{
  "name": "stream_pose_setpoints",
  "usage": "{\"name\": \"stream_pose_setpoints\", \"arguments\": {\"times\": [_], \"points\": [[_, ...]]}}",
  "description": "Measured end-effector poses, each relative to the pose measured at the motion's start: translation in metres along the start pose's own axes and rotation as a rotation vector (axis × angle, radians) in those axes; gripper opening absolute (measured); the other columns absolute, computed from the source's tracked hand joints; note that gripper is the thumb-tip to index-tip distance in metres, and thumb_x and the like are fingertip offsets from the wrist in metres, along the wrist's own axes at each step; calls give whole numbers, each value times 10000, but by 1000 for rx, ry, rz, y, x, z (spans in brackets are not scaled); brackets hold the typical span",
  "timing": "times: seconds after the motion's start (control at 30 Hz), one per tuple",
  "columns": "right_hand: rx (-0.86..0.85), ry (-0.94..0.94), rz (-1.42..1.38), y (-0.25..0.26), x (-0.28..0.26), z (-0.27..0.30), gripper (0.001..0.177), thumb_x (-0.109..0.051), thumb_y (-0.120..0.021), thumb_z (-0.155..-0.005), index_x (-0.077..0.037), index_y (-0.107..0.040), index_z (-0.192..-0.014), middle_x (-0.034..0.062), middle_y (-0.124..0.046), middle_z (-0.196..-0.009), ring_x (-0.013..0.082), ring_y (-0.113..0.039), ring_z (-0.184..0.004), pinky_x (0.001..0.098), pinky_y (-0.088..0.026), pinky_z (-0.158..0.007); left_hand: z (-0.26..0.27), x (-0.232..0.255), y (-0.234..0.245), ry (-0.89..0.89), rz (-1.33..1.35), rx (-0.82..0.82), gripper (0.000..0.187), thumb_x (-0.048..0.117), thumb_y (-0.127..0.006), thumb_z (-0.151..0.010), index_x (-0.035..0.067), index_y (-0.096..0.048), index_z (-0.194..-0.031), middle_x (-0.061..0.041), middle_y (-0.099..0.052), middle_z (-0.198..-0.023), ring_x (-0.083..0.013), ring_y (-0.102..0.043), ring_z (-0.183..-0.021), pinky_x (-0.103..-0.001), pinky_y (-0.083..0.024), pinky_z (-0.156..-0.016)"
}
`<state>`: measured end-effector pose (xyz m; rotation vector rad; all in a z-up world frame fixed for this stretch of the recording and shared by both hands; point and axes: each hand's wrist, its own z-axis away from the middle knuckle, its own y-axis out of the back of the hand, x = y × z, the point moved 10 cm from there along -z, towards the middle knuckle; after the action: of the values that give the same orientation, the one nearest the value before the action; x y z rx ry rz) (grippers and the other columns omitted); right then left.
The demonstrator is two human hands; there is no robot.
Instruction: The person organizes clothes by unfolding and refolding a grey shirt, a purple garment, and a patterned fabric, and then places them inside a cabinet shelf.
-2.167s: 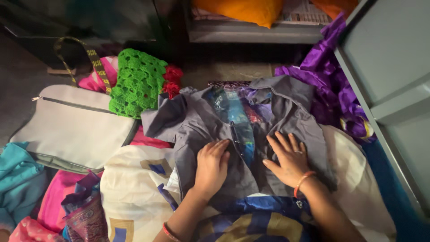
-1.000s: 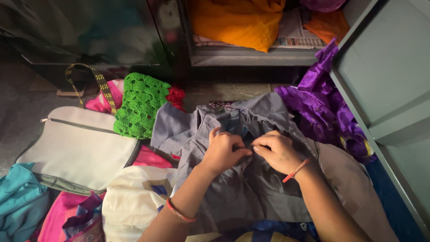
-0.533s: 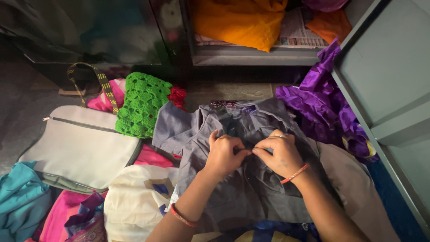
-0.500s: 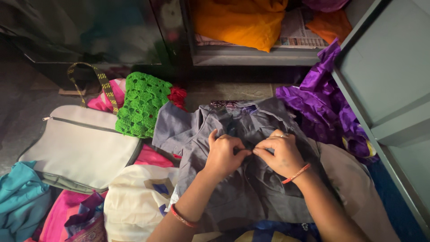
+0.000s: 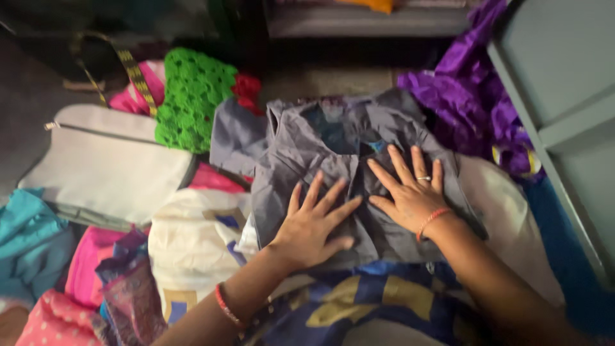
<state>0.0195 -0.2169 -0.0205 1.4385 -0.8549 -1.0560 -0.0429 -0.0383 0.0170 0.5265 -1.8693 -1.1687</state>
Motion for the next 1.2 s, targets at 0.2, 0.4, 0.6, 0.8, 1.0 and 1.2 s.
{"name": "stream_pose_setpoints", "arguments": {"times": [0.2, 0.4, 0.6, 0.8, 1.0, 1.2], "points": [[-184, -271, 212, -18, 66, 27, 782, -652, -571, -896, -406, -226, -1553, 55, -84, -1673, 452, 21, -1511, 750, -37, -1119, 59, -16, 4, 10, -33, -250, 860, 572, -754, -761, 306, -428, -1510, -126, -246, -1626, -459, -120, -1494, -693, -122, -1141], [-82, -601, 36, 7, 134, 86, 888, -497, -745, -805, -376, -366, -1598, 185, -339, -1593, 495, -389, -1389, 694, -297, -1076, 90, -62, 50, 360, -217, 85, 829, 423, -807, -732, 229, -488, -1472, -168, -407, -1552, -468, -306, -1427, -644, -271, -1083], [213, -322, -284, 45, 111, 121, 818, -322, -868, -727, -110, -577, -1462, 266, -636, -1194, 360, -635, -1089, 406, -507, -846, 124, -79, 46, 730, 40, 99, 846, 360, -837, -738, 257, -472, -1494, -89, -599, -1346, -336, -528, -1259, -570, -372, -1078], [-112, -607, -399, 26, 133, 130, 512, -224, -810, -890, -236, -672, -1383, 178, -676, -846, 270, -624, -672, 397, -519, -656, 116, -26, 60, 308, -59, 44, 958, 183, -868, -520, 311, -570, -1421, -286, -387, -1552, -545, -297, -1417, -654, -269, -1070], [-195, -235, -434, 5, 150, 133, 650, 81, -590, -749, -239, -778, -1283, -3, -695, -1171, 187, -647, -867, 293, -568, -733, 116, -43, 74, 230, -55, 232, 439, 40, -756, -611, 306, -804, -957, -37, -567, -1461, -425, -335, -1447, -599, -243, -1141], [163, 85, -215, 97, 117, 117, 276, -104, -727, -797, -209, -838, -1027, -58, -743, -1115, 118, -680, -1079, 270, -510, -964, 90, -75, 129, 261, 394, 410, 335, -17, -657, -763, 151, -789, -1021, -44, -713, -1364, -318, -562, -1120, -484, -403, -884]]}}
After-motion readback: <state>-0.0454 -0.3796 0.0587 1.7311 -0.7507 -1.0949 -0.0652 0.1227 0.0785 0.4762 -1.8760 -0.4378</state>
